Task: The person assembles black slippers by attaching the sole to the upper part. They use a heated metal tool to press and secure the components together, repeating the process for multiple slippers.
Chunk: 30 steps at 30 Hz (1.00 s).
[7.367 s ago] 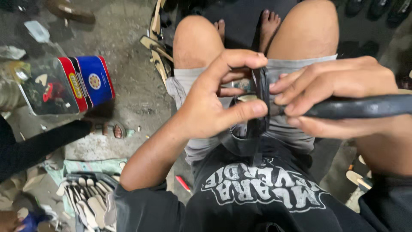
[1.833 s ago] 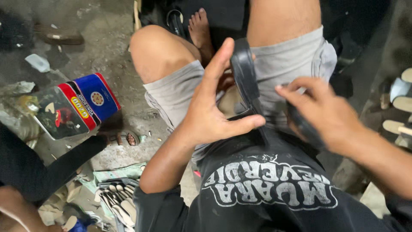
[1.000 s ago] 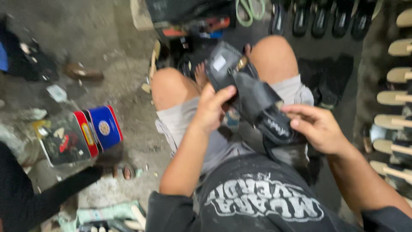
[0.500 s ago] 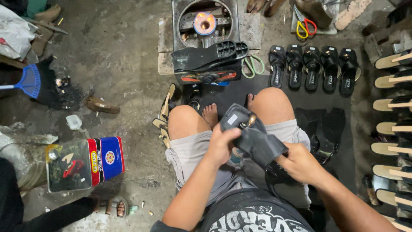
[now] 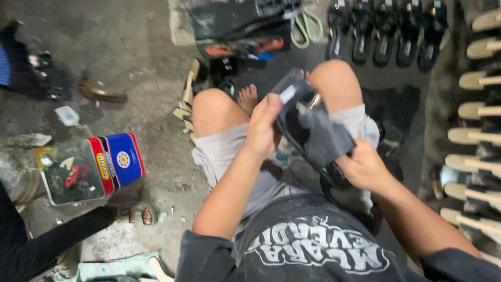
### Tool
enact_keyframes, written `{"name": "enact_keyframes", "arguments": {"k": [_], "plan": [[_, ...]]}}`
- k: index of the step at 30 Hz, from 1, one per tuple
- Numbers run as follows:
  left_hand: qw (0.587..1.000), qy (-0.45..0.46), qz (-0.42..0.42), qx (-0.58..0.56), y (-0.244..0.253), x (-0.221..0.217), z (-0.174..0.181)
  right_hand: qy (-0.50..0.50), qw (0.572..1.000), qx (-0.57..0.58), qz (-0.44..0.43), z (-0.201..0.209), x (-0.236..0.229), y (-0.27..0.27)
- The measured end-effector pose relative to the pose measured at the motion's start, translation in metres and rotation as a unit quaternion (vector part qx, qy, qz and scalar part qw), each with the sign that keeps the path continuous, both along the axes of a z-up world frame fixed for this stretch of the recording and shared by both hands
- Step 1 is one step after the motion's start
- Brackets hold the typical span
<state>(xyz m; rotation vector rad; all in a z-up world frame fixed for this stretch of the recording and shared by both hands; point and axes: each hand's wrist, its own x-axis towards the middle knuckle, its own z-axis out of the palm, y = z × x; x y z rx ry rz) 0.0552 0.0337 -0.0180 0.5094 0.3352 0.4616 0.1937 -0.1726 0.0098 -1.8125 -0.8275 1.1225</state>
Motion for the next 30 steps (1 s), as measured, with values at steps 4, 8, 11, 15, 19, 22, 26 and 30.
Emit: {"name": "enact_keyframes", "arguments": {"k": [4, 8, 11, 15, 19, 22, 26, 30], "plan": [[0.995, 0.015, -0.023, -0.099, -0.026, -0.004, 0.007, 0.046, 0.997, -0.041, 0.039, 0.015, -0.014, 0.011], [0.99, 0.027, -0.109, -0.09, -0.014, -0.031, 0.014, -0.087, 0.973, 0.026, 0.212, 0.043, 0.006, 0.006], [0.97, 0.102, -0.222, -0.012, 0.002, -0.048, 0.025, -0.131, 0.984, 0.086, 0.081, 0.066, 0.038, 0.006], [0.846, 0.202, -0.47, 0.148, 0.004, -0.039, 0.05, -0.007, 0.986, -0.03, 0.166, 0.076, 0.058, 0.011], [0.807, 0.166, -0.483, 0.296, 0.03, -0.022, 0.078, 0.093, 0.967, -0.085, 0.222, 0.057, 0.068, -0.008], [0.881, 0.14, -0.223, 0.393, 0.089, -0.029, 0.085, 0.243, 0.97, 0.022, -0.018, 0.019, 0.087, -0.04], [0.87, 0.299, 0.071, 0.387, 0.127, -0.047, 0.065, 0.321, 0.864, 0.177, -0.345, -0.084, 0.122, -0.074], [0.571, 0.475, 0.08, 0.664, 0.125, -0.049, 0.025, 0.354, 0.729, 0.232, -0.538, -0.216, 0.179, -0.102]]}}
